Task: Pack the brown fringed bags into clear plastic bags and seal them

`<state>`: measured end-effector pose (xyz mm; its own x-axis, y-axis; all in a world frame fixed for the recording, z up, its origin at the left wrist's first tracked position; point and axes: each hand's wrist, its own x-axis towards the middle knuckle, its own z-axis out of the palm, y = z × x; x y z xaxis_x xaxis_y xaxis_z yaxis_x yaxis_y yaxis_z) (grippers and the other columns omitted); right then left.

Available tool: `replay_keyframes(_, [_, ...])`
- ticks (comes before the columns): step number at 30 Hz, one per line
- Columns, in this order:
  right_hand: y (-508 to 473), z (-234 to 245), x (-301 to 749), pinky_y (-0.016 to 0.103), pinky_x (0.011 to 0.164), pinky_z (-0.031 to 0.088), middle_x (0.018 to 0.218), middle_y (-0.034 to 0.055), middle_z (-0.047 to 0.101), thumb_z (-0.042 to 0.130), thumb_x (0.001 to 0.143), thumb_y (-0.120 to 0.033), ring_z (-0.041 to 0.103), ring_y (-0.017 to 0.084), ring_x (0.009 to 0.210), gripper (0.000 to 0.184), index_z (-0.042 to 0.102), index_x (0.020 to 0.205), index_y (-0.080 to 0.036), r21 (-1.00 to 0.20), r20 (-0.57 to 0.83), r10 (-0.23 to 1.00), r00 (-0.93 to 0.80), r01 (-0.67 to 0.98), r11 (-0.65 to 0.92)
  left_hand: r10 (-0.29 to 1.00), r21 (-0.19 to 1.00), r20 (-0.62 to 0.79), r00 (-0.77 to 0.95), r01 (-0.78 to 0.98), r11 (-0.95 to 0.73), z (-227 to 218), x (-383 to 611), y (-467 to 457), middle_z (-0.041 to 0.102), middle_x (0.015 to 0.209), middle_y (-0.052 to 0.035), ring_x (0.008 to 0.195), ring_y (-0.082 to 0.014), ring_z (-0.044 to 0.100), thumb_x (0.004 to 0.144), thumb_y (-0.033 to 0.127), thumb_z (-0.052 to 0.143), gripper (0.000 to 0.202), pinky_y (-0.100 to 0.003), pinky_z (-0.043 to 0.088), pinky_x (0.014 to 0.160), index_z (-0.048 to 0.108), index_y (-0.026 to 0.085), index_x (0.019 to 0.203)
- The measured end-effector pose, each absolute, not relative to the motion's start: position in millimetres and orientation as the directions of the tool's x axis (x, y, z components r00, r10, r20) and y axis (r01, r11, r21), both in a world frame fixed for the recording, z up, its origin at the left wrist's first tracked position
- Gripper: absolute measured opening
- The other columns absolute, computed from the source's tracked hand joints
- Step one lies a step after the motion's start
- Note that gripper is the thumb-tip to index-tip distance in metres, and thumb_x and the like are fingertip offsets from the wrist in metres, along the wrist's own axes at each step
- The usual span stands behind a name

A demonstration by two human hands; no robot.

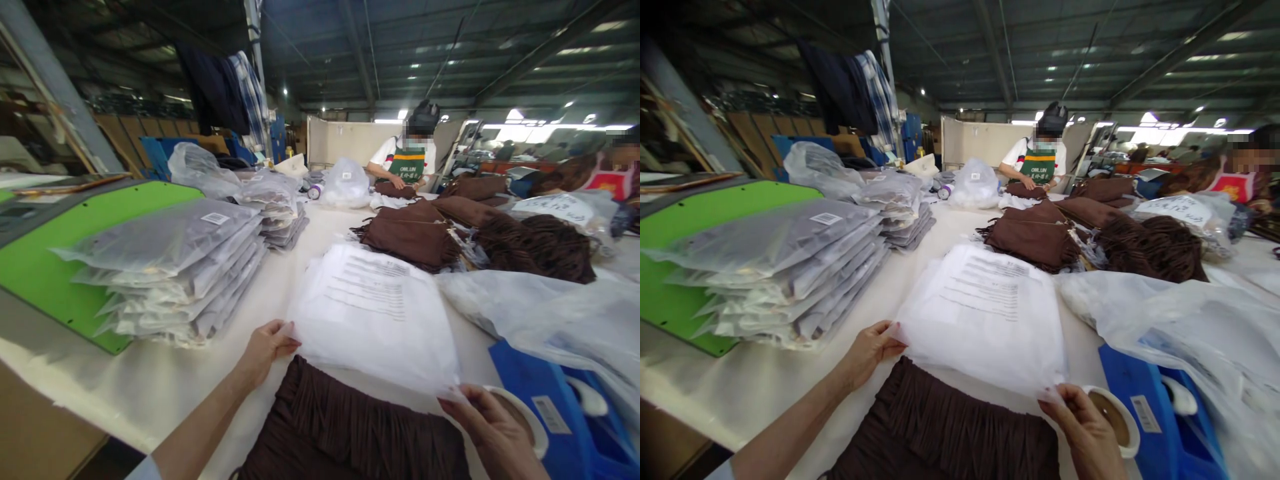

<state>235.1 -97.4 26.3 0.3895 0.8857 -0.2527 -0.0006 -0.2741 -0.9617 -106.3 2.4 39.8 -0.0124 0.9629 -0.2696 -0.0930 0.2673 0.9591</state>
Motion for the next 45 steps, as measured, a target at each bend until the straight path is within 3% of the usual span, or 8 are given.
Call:
replay_keyframes(2, [-108,22,239,0.023,0.073,0.047,0.073,-0.0032,0.06,0.062,0.067,-0.054,0.058,0.016,0.078,0.029,0.059,0.075,-0.027,-0.91,-0.179,0.93,0.322,0.305,-0.281,0.971,0.971,-0.24,0.012,0.001,0.24,40,-104,-7,0.061,0.066,-0.0002,0.068,-0.0159,0.059,0.065,0.051,0.065,0.037,-0.027,0.048,0.067,0.06,0.016,0.071])
replay_keyframes(4, [-117,20,239,0.027,0.079,0.045,0.082,-0.0009,0.062,0.051,0.072,-0.06,0.057,0.021,0.089,0.035,0.058,0.08,-0.027,-0.857,-0.146,0.946,0.291,0.441,-0.267,0.98,0.976,-0.199,0.013,0.09,0.197,41,-103,-15,0.055,0.06,0.003,0.065,-0.0146,0.054,0.067,0.052,0.062,0.035,-0.024,0.044,0.065,0.059,0.017,0.066])
replay_keyframes(8, [-129,21,229,0.028,0.079,0.041,0.086,-0.0001,0.061,0.04,0.075,-0.063,0.053,0.023,0.1,0.04,0.052,0.085,-0.026,-0.827,-0.125,0.918,0.376,0.471,-0.306,0.996,0.925,-0.093,0.009,0.37,0.083,43,-101,-26,0.045,0.055,0.0053,0.059,-0.0134,0.045,0.077,0.052,0.047,0.036,-0.023,0.036,0.059,0.057,0.019,0.064])
replay_keyframes(12, [-132,24,218,0.029,0.076,0.038,0.074,-0.0018,0.059,0.041,0.072,-0.065,0.054,0.023,0.089,0.043,0.051,0.082,-0.025,-0.826,-0.144,0.877,0.458,0.433,-0.361,0.998,0.819,-0.069,0.005,0.571,0.054,46,-99,-29,0.056,0.061,0.0017,0.065,-0.0184,0.054,0.082,0.055,0.032,0.044,-0.026,0.041,0.063,0.055,0.02,0.069])
replay_keyframes(18, [-134,34,203,0.029,0.074,0.038,0.076,-0.0012,0.062,0.044,0.069,-0.067,0.055,0.022,0.082,0.047,0.054,0.08,-0.023,-0.85,-0.206,0.807,0.553,0.308,-0.428,0.981,0.857,-0.172,-0.09,0.477,0.194,47,-97,-26,0.061,0.062,-0.0041,0.066,-0.0228,0.058,0.076,0.065,0.035,0.052,-0.029,0.045,0.061,0.057,0.018,0.066])
replay_keyframes(26, [-137,43,189,0.025,0.073,0.039,0.073,-0.0025,0.064,0.052,0.061,-0.066,0.055,0.021,0.082,0.048,0.057,0.081,-0.023,-0.882,-0.239,0.731,0.64,0.172,-0.439,0.952,0.894,-0.288,-0.105,0.327,0.306,51,-99,-44,0.059,0.06,-0.0022,0.065,-0.0212,0.057,0.072,0.067,0.042,0.053,-0.028,0.046,0.061,0.057,0.016,0.068])
replay_keyframes(38, [-133,28,202,0.031,0.07,0.04,0.071,0.0013,0.065,0.041,0.057,-0.072,0.057,0.025,0.078,0.054,0.057,0.074,-0.023,-0.809,-0.214,0.751,0.625,0.318,-0.495,0.898,0.862,-0.435,-0.068,0.257,0.437,62,-95,-61,0.063,0.061,-0.0056,0.068,-0.0245,0.06,0.069,0.068,0.045,0.056,-0.03,0.048,0.062,0.061,0.014,0.065])
replay_keyframes(45, [-134,29,197,0.032,0.066,0.039,0.062,-0.0003,0.061,0.035,0.061,-0.072,0.057,0.024,0.071,0.052,0.057,0.072,-0.026,-0.77,-0.167,0.739,0.653,0.381,-0.512,0.923,0.907,-0.364,-0.124,0.179,0.382,60,-93,-65,0.066,0.066,-0.0086,0.075,-0.0273,0.061,0.066,0.068,0.051,0.055,-0.034,0.048,0.067,0.062,0.014,0.063])
